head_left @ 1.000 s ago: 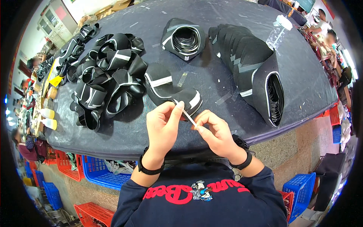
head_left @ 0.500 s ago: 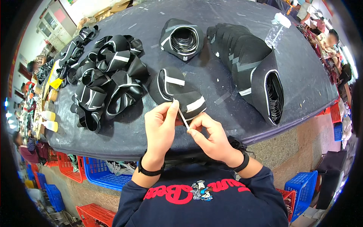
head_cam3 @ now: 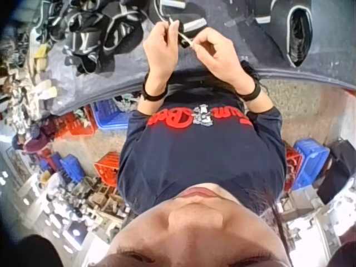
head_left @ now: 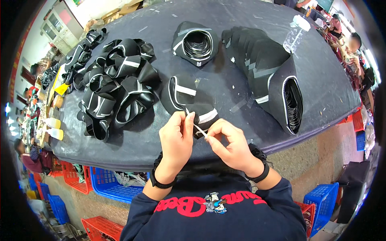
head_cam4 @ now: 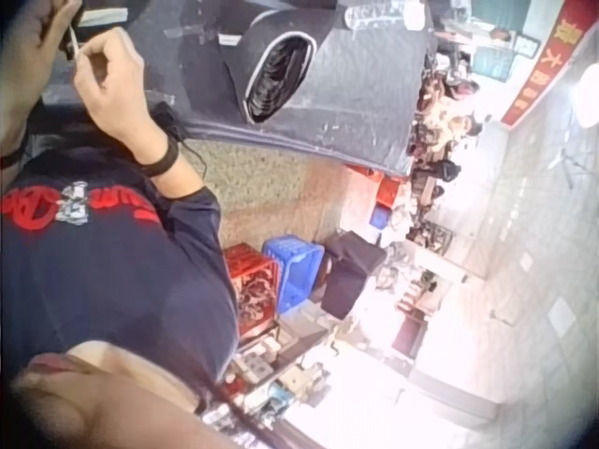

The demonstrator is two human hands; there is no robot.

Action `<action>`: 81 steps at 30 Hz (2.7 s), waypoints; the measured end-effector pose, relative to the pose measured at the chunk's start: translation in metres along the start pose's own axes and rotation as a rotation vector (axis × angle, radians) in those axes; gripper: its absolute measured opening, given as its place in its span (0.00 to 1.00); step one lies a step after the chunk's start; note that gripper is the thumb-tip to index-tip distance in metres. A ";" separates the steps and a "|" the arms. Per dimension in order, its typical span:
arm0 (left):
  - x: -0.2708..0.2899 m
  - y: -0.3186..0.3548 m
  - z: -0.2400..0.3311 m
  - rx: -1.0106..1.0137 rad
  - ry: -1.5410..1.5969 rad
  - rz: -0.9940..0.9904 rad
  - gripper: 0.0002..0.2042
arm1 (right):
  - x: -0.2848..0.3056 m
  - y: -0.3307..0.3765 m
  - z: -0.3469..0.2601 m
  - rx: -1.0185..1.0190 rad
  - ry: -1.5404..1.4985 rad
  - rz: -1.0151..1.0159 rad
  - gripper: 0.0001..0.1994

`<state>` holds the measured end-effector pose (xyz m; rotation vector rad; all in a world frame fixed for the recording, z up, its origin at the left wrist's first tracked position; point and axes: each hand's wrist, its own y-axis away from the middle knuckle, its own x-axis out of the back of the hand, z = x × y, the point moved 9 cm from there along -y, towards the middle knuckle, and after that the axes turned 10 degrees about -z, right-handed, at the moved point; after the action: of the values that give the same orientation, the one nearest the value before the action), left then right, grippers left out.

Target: Applying adhesive strips or components to the heel section of shoe uppers.

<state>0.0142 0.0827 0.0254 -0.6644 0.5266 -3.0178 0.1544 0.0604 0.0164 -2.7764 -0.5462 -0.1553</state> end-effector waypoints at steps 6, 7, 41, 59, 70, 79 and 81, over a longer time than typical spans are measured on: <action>-0.005 -0.002 -0.008 0.186 0.422 -0.169 0.10 | 0.020 0.000 -0.047 0.384 0.619 0.228 0.06; -0.009 -0.006 -0.017 0.204 0.707 -0.194 0.11 | 0.020 0.002 -0.054 0.425 0.670 0.268 0.08; -0.012 -0.001 0.020 -0.001 0.483 -0.336 0.15 | -0.028 0.016 -0.071 0.609 0.942 -0.176 0.12; -0.032 0.026 0.017 0.007 0.527 -0.419 0.14 | 0.029 -0.034 -0.077 0.525 1.115 0.188 0.11; -0.025 0.021 0.005 0.081 0.396 -0.253 0.04 | 0.023 -0.031 -0.080 0.521 1.181 0.202 0.10; -0.013 0.023 -0.006 0.147 0.612 -0.091 0.03 | 0.024 -0.023 -0.049 0.144 0.402 -0.038 0.14; -0.012 0.020 0.002 0.115 0.673 -0.018 0.04 | 0.021 -0.015 -0.049 0.231 0.466 -0.030 0.11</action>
<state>0.0248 0.0645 0.0156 0.3785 0.3344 -3.1994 0.1657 0.0660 0.0707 -2.3942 -0.4495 -0.6791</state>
